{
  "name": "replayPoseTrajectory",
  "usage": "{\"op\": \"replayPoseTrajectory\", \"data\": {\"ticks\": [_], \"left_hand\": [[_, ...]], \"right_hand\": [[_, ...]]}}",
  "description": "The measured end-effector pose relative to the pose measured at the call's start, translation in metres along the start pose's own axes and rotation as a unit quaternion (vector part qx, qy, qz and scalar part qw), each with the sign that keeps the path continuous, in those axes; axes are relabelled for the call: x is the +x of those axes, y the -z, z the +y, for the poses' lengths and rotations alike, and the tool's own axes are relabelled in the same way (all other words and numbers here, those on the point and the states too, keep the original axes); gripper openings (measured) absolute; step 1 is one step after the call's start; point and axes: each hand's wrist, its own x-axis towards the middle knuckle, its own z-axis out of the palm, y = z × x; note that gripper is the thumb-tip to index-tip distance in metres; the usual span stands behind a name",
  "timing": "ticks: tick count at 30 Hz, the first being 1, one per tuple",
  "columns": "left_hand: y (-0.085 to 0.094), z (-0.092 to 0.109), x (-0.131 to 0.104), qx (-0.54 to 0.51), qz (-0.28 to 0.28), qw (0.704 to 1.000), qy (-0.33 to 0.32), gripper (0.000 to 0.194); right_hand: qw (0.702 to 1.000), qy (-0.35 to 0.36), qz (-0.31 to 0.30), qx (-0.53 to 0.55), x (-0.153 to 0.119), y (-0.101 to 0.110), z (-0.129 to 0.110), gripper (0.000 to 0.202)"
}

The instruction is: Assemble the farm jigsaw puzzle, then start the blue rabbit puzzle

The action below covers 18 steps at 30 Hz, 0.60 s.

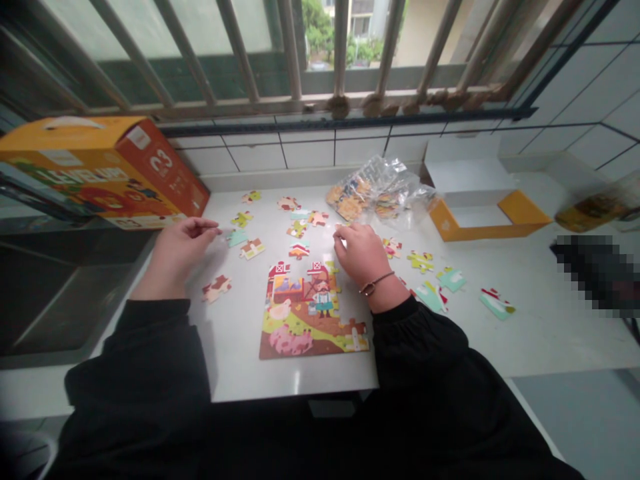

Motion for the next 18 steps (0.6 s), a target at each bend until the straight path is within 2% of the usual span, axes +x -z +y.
{"op": "replayPoseTrajectory", "data": {"ticks": [4, 7, 13, 15, 18], "left_hand": [[-0.005, 0.009, -0.005, 0.048, -0.04, 0.998, -0.021, 0.03], [-0.006, 0.013, -0.007, 0.077, -0.05, 0.995, -0.025, 0.027], [-0.004, 0.008, -0.003, 0.174, 0.009, 0.985, 0.003, 0.019], [-0.006, 0.004, -0.002, 0.19, 0.004, 0.982, 0.011, 0.021], [-0.015, 0.001, -0.003, 0.19, -0.039, 0.979, -0.055, 0.028]], "right_hand": [[1.0, -0.009, -0.004, -0.009, 0.0, 0.001, -0.002, 0.03], [1.0, -0.011, -0.007, -0.009, -0.001, 0.001, -0.002, 0.029], [1.0, -0.007, -0.025, -0.012, -0.001, -0.001, -0.004, 0.027], [0.999, -0.003, -0.037, -0.009, -0.002, 0.0, -0.006, 0.025], [0.998, 0.01, -0.054, -0.005, -0.002, -0.001, -0.008, 0.023]]}}
